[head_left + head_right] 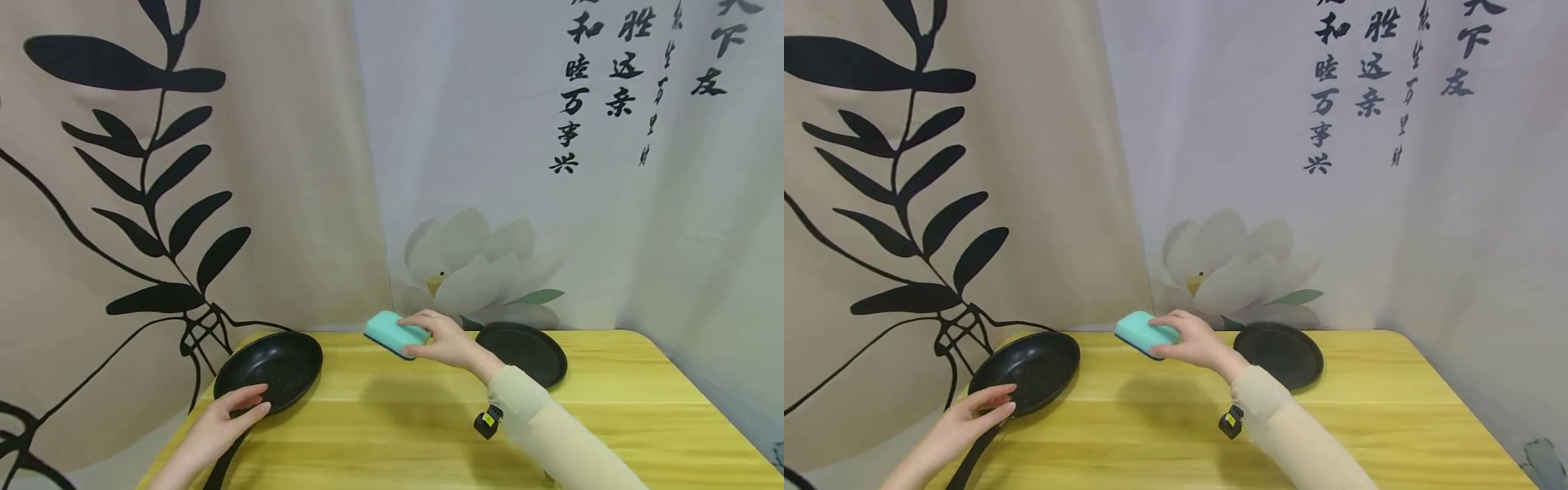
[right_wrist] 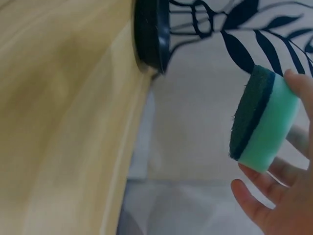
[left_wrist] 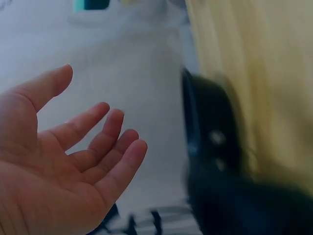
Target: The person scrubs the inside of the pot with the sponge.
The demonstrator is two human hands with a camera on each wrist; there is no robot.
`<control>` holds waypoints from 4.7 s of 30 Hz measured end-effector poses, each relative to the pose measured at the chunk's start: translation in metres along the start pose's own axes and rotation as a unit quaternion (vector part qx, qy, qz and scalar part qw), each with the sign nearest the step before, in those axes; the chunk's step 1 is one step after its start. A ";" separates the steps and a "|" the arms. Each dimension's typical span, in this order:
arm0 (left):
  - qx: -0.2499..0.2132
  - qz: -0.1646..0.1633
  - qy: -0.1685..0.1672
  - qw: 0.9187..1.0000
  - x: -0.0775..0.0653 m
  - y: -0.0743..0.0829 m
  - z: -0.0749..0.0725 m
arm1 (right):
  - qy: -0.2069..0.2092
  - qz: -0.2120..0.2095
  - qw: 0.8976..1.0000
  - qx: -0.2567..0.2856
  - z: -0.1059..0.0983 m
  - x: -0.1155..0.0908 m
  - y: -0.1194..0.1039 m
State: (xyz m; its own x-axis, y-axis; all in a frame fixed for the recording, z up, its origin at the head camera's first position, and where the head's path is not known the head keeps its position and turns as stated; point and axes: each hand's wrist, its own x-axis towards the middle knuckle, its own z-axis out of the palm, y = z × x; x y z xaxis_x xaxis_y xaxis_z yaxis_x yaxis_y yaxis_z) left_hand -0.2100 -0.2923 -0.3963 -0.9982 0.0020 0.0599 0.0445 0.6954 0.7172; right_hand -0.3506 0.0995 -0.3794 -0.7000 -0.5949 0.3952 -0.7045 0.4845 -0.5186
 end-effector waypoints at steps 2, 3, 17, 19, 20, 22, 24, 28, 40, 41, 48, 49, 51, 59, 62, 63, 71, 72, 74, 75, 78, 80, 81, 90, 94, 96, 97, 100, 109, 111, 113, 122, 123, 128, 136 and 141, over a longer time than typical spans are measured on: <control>0.008 -0.026 -0.003 1.000 -0.001 -0.015 -0.004 | -0.021 0.003 1.000 -0.004 0.013 0.010 -0.006; 0.013 -0.037 -0.004 0.999 -0.001 -0.021 -0.006 | -0.031 0.004 0.999 -0.006 0.020 0.014 -0.009; 0.034 -0.135 -0.052 0.989 -0.001 -0.066 -0.006 | -0.077 -0.032 0.993 -0.079 0.112 0.055 -0.027; 0.035 -0.150 -0.060 0.986 -0.003 -0.068 -0.005 | -0.079 -0.035 0.993 -0.083 0.122 0.058 -0.027; 0.027 -0.158 -0.063 0.985 -0.004 -0.069 -0.004 | -0.081 -0.036 0.992 -0.087 0.127 0.058 -0.027; -0.014 -0.158 -0.077 0.984 -0.007 -0.070 -0.003 | -0.085 -0.042 0.991 -0.094 0.133 0.059 -0.028; -0.070 -0.152 -0.101 0.981 -0.011 -0.071 -0.003 | -0.082 -0.051 0.990 -0.105 0.139 0.060 -0.030; -0.166 -0.115 -0.157 0.967 -0.017 -0.076 -0.005 | -0.076 -0.059 0.989 -0.112 0.146 0.064 -0.036; -0.177 -0.094 -0.180 0.963 -0.016 -0.080 -0.003 | -0.084 -0.061 0.984 -0.146 0.162 0.066 -0.047; -0.166 -0.093 -0.176 0.966 -0.016 -0.079 -0.002 | -0.085 -0.060 0.984 -0.144 0.162 0.066 -0.048; -0.150 -0.087 -0.170 0.970 -0.016 -0.068 0.006 | -0.087 -0.062 0.986 -0.125 0.157 0.064 -0.041; -0.157 -0.085 -0.175 0.968 -0.014 -0.066 0.008 | -0.086 -0.063 0.986 -0.127 0.155 0.062 -0.039; -0.173 -0.079 -0.188 0.964 -0.012 -0.062 0.012 | -0.085 -0.065 0.986 -0.130 0.150 0.059 -0.035; -0.190 -0.052 -0.223 0.955 -0.002 -0.048 0.031 | -0.094 -0.046 0.985 -0.136 0.127 0.045 -0.020; -0.193 -0.042 -0.233 0.952 0.000 -0.043 0.038 | -0.101 -0.033 0.986 -0.126 0.119 0.040 -0.016; -0.195 -0.040 -0.235 0.951 0.001 -0.040 0.040 | -0.103 -0.029 0.986 -0.125 0.116 0.039 -0.014; -0.208 -0.044 -0.245 0.946 0.005 -0.022 0.055 | -0.108 -0.007 0.988 -0.112 0.098 0.027 -0.003; -0.210 -0.043 -0.245 0.946 0.005 -0.020 0.058 | -0.107 -0.007 0.988 -0.113 0.096 0.025 -0.001; -0.213 -0.037 -0.242 0.946 0.006 -0.016 0.063 | -0.105 -0.007 0.988 -0.114 0.091 0.021 0.002; -0.213 -0.033 -0.241 0.946 0.005 -0.013 0.066 | -0.105 -0.008 0.988 -0.116 0.089 0.019 0.004; -0.216 -0.018 -0.235 0.947 0.005 -0.006 0.075 | -0.105 -0.006 0.988 -0.116 0.083 0.013 0.010; -0.216 -0.014 -0.232 0.948 0.004 -0.002 0.080 | -0.105 -0.003 0.988 -0.112 0.079 0.008 0.013; -0.215 -0.012 -0.232 0.948 0.005 0.000 0.082 | -0.104 -0.003 0.988 -0.112 0.077 0.006 0.014; -0.232 -0.007 -0.256 0.939 0.011 0.019 0.104 | -0.091 0.003 0.990 -0.112 0.054 -0.015 0.025; -0.226 0.004 -0.263 0.938 0.015 0.026 0.117 | -0.089 0.016 0.990 -0.112 0.044 -0.025 0.030; -0.231 0.007 -0.265 0.936 0.016 0.030 0.124 | -0.086 0.017 0.990 -0.115 0.040 -0.030 0.035; -0.237 0.005 -0.267 0.934 0.016 0.032 0.128 | -0.084 0.018 0.989 -0.117 0.038 -0.033 0.037; -0.257 0.003 -0.274 0.927 0.016 0.038 0.139 | -0.075 0.017 0.989 -0.125 0.032 -0.043 0.043; -0.306 -0.014 -0.304 0.902 0.015 0.059 0.159 | -0.051 0.026 0.989 -0.134 0.019 -0.062 0.057; -0.305 -0.016 -0.303 0.903 0.016 0.062 0.162 | -0.053 0.030 0.989 -0.134 0.016 -0.063 0.059; -0.308 -0.017 -0.303 0.902 0.017 0.064 0.166 | -0.054 0.032 0.989 -0.130 0.013 -0.064 0.061; -0.331 -0.003 -0.309 0.892 0.020 0.070 0.179 | -0.063 0.031 0.988 -0.137 0.000 -0.064 0.068; -0.333 -0.002 -0.312 0.890 0.020 0.070 0.179 | -0.067 0.030 0.988 -0.138 -0.001 -0.064 0.068; -0.335 0.003 -0.321 0.886 0.022 0.071 0.178 | -0.096 0.039 0.984 -0.147 -0.010 -0.057 0.067; -0.349 0.010 -0.318 0.882 0.022 0.071 0.180 | -0.163 0.053 0.974 -0.150 -0.020 -0.041 0.060; -0.356 0.011 -0.317 0.879 0.021 0.072 0.180 | -0.199 0.088 0.967 -0.131 -0.024 -0.031 0.057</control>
State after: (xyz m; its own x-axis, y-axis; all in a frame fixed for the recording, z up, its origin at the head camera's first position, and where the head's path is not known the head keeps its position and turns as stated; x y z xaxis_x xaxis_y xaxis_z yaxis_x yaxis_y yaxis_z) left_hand -0.2347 -0.1128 -0.4683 -0.8091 0.5661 -0.1578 -0.1467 0.0654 0.9870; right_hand -0.3714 0.1609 -0.4029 -0.7479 -0.6630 -0.0325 -0.6205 0.7157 -0.3204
